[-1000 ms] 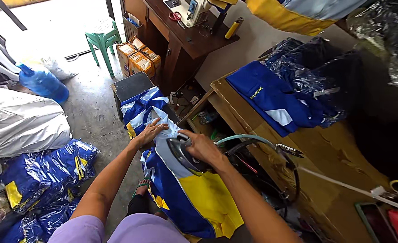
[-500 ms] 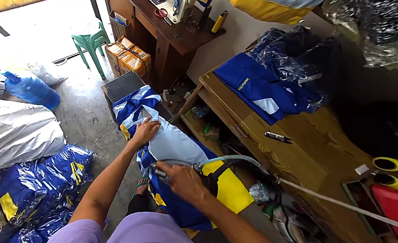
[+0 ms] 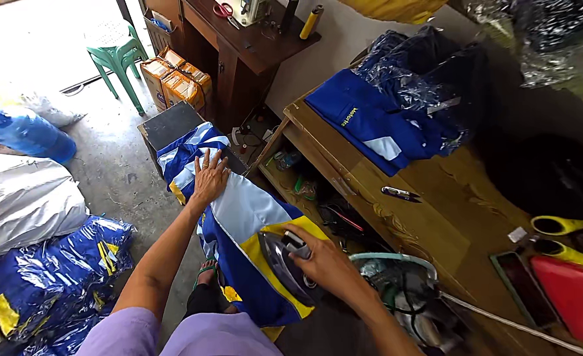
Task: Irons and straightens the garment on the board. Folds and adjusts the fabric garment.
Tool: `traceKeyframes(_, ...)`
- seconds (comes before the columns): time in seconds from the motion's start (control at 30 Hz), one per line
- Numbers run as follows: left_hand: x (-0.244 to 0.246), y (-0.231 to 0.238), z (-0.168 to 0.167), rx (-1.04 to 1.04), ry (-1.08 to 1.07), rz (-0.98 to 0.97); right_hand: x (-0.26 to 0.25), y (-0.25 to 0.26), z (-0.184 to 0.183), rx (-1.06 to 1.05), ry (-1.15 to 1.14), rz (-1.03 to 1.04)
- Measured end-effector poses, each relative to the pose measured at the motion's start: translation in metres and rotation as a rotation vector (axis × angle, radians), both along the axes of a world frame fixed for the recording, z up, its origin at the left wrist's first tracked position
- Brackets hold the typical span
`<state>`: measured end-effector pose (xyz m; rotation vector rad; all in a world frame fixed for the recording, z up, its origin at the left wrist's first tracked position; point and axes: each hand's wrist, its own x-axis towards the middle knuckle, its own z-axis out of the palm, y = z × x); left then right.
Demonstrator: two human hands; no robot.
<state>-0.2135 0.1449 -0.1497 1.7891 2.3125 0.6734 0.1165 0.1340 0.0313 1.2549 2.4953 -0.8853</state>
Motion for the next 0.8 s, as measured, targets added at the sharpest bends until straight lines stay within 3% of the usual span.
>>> traceKeyframes(0.1,0.026,-0.025,0.012,0.024,-0.127,-0.022,-0.028,0.033,-0.008,0.044,0.051,0.008)
traceKeyframes(0.23,0.012,-0.040,-0.012,-0.148,-0.258,-0.128,-0.082,0.060,-0.025,0.072,-0.023,0.093)
traceKeyframes(0.4,-0.006,-0.034,-0.016,-0.122,-0.250,-0.185,-0.118,0.012,-0.026,0.060,-0.139,0.344)
traceKeyframes(0.6,0.004,-0.031,-0.013,-0.122,-0.232,-0.127,-0.068,-0.061,-0.035,0.067,-0.103,0.539)
traceKeyframes(0.7,0.017,-0.029,-0.001,-0.032,-0.125,-0.113,-0.037,-0.052,-0.026,-0.087,-0.145,0.396)
traceKeyframes(0.8,0.033,-0.020,0.011,0.072,-0.112,-0.277,-0.004,-0.038,-0.015,-0.161,-0.158,0.177)
